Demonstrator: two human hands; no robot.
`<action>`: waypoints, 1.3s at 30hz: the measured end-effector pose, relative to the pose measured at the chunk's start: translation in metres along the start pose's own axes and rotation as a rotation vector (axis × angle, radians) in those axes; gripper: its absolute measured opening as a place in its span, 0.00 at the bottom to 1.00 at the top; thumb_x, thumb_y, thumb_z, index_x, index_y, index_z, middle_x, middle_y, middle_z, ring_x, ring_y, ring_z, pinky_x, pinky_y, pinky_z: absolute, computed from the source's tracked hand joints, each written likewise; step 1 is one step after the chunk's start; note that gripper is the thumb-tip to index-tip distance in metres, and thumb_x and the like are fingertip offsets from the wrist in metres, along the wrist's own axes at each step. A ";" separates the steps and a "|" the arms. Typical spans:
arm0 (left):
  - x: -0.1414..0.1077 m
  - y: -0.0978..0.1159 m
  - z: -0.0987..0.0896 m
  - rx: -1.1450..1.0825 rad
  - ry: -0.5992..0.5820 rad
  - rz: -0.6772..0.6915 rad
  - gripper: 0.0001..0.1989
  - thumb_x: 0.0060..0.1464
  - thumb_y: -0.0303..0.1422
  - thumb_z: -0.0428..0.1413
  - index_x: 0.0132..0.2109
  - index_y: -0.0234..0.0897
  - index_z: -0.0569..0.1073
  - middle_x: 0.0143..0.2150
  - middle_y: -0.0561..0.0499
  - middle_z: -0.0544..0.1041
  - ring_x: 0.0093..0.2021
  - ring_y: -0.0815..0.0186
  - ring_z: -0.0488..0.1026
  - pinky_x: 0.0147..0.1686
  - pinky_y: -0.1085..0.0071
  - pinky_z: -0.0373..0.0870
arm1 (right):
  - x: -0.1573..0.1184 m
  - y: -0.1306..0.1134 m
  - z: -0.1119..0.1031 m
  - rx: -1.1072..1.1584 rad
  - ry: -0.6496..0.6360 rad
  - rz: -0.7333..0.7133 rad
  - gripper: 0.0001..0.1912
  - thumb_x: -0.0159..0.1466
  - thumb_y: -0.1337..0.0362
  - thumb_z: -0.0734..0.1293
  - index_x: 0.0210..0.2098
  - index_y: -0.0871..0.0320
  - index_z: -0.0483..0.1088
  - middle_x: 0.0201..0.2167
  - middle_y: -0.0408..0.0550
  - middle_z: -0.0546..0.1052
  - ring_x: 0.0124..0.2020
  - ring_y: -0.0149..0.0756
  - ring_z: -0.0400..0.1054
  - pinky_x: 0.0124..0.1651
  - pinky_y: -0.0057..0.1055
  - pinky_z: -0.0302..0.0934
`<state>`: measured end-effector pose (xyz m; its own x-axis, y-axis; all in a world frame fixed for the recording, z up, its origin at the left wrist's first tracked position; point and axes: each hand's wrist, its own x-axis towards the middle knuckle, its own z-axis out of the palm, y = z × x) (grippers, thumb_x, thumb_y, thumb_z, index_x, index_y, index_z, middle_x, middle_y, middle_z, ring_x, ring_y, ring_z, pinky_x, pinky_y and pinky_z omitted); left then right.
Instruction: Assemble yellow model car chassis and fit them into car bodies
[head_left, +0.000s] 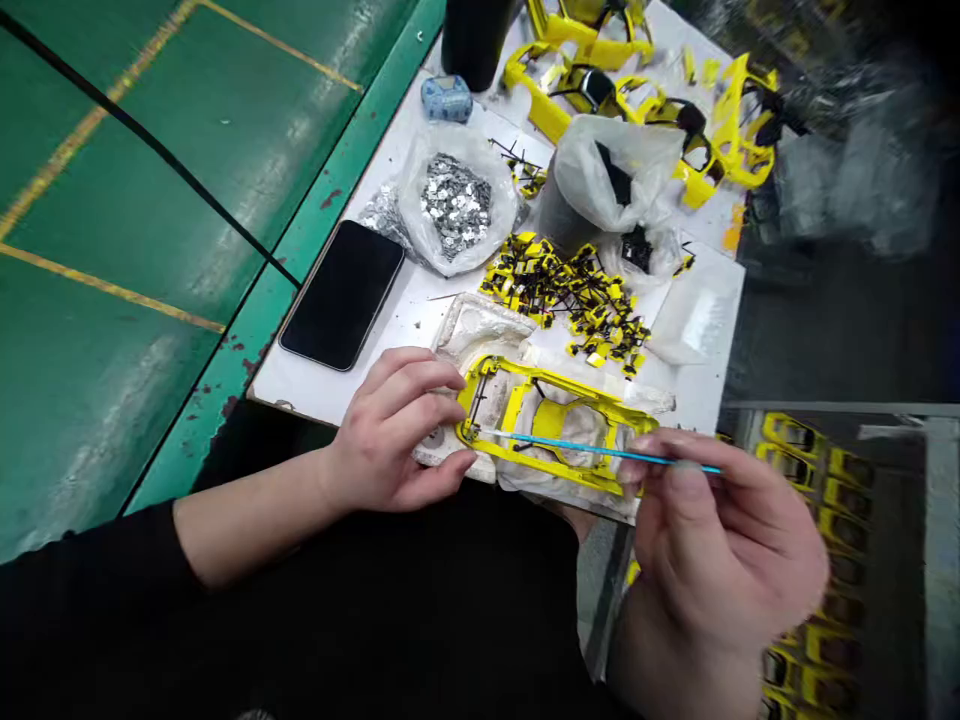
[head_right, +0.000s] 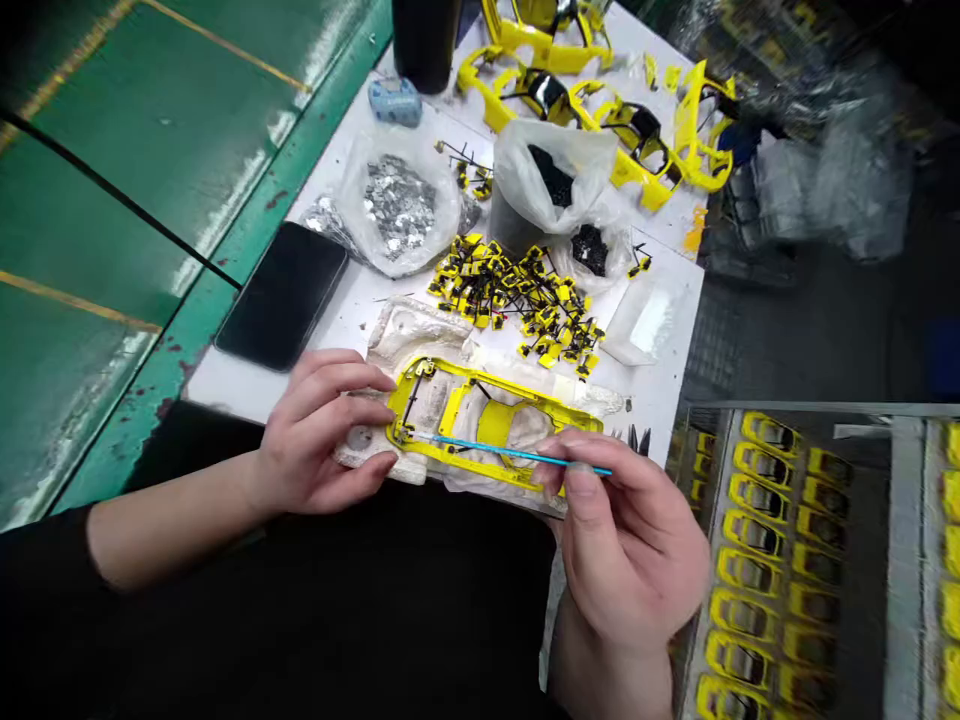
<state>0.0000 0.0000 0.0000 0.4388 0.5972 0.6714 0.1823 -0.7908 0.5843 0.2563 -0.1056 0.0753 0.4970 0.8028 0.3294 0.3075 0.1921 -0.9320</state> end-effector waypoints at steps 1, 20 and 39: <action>0.001 0.000 0.000 0.001 -0.003 -0.003 0.15 0.59 0.36 0.69 0.48 0.33 0.78 0.52 0.34 0.83 0.55 0.46 0.78 0.59 0.46 0.78 | 0.000 -0.001 0.000 -0.004 0.003 0.014 0.08 0.71 0.70 0.78 0.48 0.58 0.87 0.41 0.48 0.88 0.36 0.35 0.83 0.35 0.29 0.78; 0.002 0.000 -0.001 0.009 -0.011 -0.012 0.15 0.59 0.37 0.69 0.48 0.35 0.78 0.52 0.35 0.83 0.54 0.46 0.78 0.57 0.46 0.78 | 0.002 -0.003 -0.002 -0.040 -0.019 0.026 0.10 0.70 0.71 0.77 0.49 0.55 0.87 0.42 0.48 0.88 0.32 0.35 0.81 0.35 0.32 0.78; 0.004 0.000 -0.003 0.010 -0.018 -0.002 0.15 0.59 0.37 0.69 0.49 0.35 0.78 0.51 0.35 0.83 0.53 0.47 0.79 0.57 0.46 0.79 | 0.003 0.002 -0.004 -0.019 -0.006 -0.035 0.13 0.69 0.75 0.76 0.50 0.57 0.88 0.42 0.49 0.88 0.33 0.36 0.80 0.33 0.33 0.76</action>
<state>-0.0007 0.0027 0.0035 0.4540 0.5963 0.6620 0.1923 -0.7911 0.5807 0.2619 -0.1049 0.0749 0.4808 0.7993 0.3606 0.3401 0.2091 -0.9169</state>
